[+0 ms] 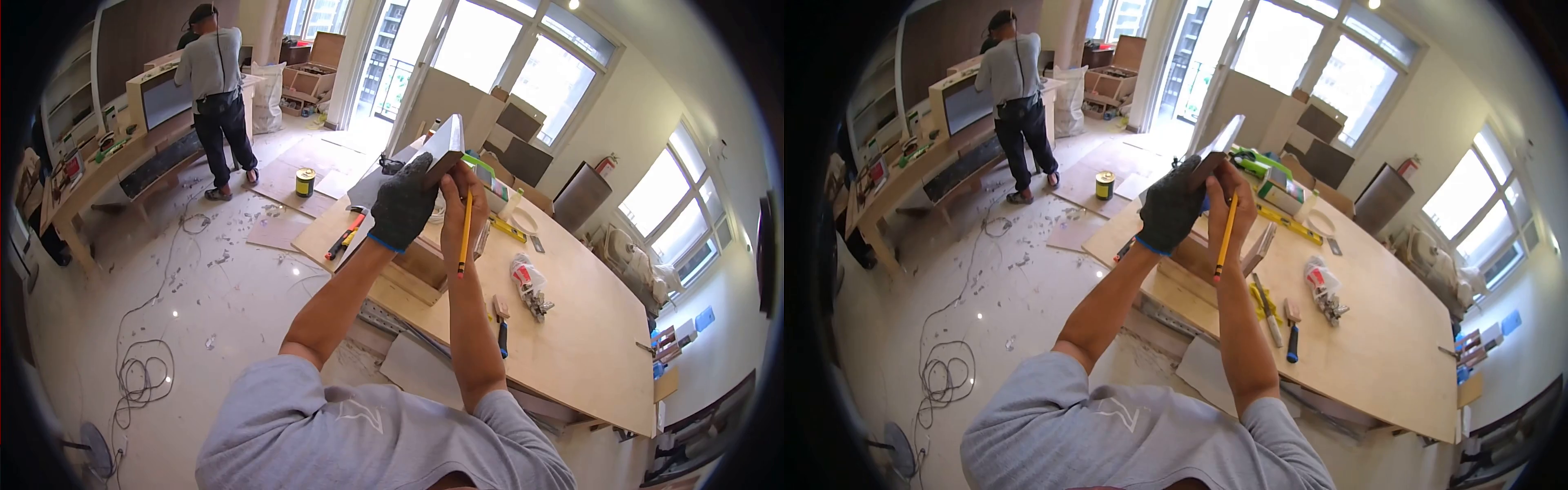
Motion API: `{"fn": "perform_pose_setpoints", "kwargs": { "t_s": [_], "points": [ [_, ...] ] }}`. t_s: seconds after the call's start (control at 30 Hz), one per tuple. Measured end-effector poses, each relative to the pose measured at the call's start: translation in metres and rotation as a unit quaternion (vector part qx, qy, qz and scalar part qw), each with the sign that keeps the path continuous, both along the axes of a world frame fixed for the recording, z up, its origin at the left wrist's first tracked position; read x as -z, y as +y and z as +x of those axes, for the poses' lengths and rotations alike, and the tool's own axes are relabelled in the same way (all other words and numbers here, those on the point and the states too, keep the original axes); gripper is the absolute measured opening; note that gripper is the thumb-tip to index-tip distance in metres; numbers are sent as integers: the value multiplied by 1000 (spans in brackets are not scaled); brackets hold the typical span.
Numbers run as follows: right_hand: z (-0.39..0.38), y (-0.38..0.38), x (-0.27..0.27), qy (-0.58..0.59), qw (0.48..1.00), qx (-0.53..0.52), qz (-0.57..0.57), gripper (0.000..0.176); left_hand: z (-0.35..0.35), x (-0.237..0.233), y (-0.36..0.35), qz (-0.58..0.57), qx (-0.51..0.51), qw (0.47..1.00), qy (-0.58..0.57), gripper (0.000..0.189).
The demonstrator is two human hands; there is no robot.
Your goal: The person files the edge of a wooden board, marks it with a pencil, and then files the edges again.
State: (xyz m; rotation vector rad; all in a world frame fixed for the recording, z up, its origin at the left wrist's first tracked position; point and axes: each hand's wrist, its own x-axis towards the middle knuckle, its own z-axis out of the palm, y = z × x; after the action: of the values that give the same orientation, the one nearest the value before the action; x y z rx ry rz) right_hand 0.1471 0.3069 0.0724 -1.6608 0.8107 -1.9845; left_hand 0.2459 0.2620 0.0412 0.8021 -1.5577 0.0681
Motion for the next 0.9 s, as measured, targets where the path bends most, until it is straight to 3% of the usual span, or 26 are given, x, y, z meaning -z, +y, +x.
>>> {"fn": "perform_pose_setpoints", "kwargs": {
  "t_s": [0.13,0.43,0.53,0.57,0.67,0.8,0.9],
  "points": [
    [0,1,0,11,1000,6,0,39,1,-3,6,-16,29,999,25,36],
    [-1,3,-1,16,1000,-1,-7,39,0,1,6,-16,-27,999,-8,35],
    [-5,6,-1,-87,994,-60,24,39,0,1,5,-74,-27,997,-26,38],
    [-10,9,-4,-136,987,-66,47,39,0,-3,14,-125,-70,988,-64,38],
    [-49,14,-6,-250,957,-108,104,40,-13,-4,23,-109,-46,987,-108,36],
    [-112,19,7,-294,928,-165,160,45,-30,-9,35,-132,17,964,-230,45],
    [-137,29,36,-310,925,-136,171,42,-47,-4,39,-150,42,939,-306,42]
  ]
}}
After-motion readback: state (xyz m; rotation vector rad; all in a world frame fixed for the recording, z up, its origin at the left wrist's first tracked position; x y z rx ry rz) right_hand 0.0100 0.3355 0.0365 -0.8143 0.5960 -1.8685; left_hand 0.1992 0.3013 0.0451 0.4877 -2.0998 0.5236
